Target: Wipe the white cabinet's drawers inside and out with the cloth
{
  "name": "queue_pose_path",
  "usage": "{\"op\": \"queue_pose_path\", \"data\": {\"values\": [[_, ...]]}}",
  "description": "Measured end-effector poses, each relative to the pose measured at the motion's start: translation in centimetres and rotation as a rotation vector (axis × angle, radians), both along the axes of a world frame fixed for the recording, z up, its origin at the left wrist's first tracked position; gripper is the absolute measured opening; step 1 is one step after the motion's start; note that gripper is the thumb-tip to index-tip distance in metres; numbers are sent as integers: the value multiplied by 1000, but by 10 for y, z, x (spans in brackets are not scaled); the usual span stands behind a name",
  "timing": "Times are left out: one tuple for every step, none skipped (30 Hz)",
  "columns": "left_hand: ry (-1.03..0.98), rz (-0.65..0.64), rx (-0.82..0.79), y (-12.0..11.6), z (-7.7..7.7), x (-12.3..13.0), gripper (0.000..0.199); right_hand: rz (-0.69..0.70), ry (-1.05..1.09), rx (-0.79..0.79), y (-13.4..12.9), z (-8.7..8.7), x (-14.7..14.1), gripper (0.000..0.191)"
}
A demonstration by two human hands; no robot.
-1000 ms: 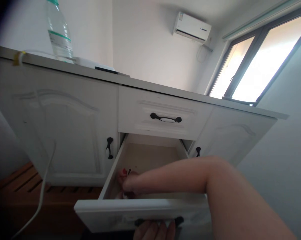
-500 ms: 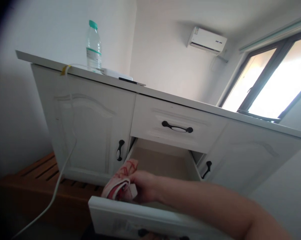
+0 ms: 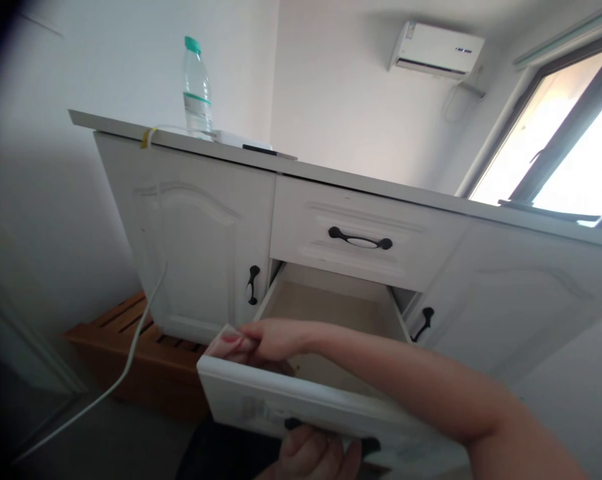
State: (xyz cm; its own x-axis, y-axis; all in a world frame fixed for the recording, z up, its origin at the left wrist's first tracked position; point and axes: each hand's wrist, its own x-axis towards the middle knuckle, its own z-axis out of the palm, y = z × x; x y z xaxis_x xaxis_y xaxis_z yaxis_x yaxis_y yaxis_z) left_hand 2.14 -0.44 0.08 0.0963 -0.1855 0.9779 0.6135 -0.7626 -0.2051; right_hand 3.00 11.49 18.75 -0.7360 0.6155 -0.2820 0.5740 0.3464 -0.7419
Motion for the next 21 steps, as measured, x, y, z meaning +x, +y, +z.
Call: {"op": "queue_pose_path", "data": {"values": [[-1, -10, -9, -1, 0, 1, 31, 27, 89, -89, -6, 2, -1, 38], [13, -17, -19, -2, 1, 2, 31, 15, 174, -159, -9, 4, -4, 36], [37, -23, -31, -3, 2, 1, 31, -9, 267, -219, -10, 5, -8, 35], [55, -30, -50, -4, 4, 0, 31, -7, 352, -269, -9, 7, -14, 33], [70, -38, -71, -5, 7, -2, 31, 28, 422, -309, -7, 8, -21, 28], [85, -47, -87, -6, 10, -5, 30, 87, 468, -338, -4, 9, -28, 22], [109, -58, -95, -7, 13, -9, 29, 151, 485, -360, -1, 9, -35, 17], [147, -66, -102, -8, 17, -14, 29, 208, 480, -379, 2, 9, -40, 15], [192, -67, -106, -8, 20, -19, 29, 239, 472, -412, 4, 9, -42, 15], [236, -61, -105, -9, 24, -23, 30, 236, 473, -464, 4, 8, -41, 19], [274, -53, -103, -9, 27, -27, 31, 207, 481, -530, 3, 7, -36, 27], [303, -46, -101, -9, 29, -31, 30, 172, 492, -607, 1, 5, -27, 35], [321, -45, -100, -8, 32, -33, 28, 126, 513, -684, -3, 5, -14, 41], [329, -48, -102, -8, 33, -34, 26, 75, 529, -753, -8, 4, 3, 44], [330, -53, -104, -7, 34, -34, 24, 26, 532, -800, -14, 5, 22, 46], [314, -62, -102, -7, 34, -33, 22, -23, 520, -806, -22, 7, 44, 44], [293, -68, -104, -6, 33, -31, 21, -63, 492, -776, -31, 12, 67, 40], [261, -72, -100, -6, 31, -28, 18, -106, 452, -700, -43, 18, 92, 37], [221, -70, -92, -6, 28, -25, 15, -169, 409, -586, -57, 25, 116, 32], [188, -58, -89, -6, 25, -23, 13, -216, 357, -457, -73, 34, 141, 27], [166, -36, -92, -6, 22, -22, 12, -234, 300, -346, -92, 43, 165, 27]]}}
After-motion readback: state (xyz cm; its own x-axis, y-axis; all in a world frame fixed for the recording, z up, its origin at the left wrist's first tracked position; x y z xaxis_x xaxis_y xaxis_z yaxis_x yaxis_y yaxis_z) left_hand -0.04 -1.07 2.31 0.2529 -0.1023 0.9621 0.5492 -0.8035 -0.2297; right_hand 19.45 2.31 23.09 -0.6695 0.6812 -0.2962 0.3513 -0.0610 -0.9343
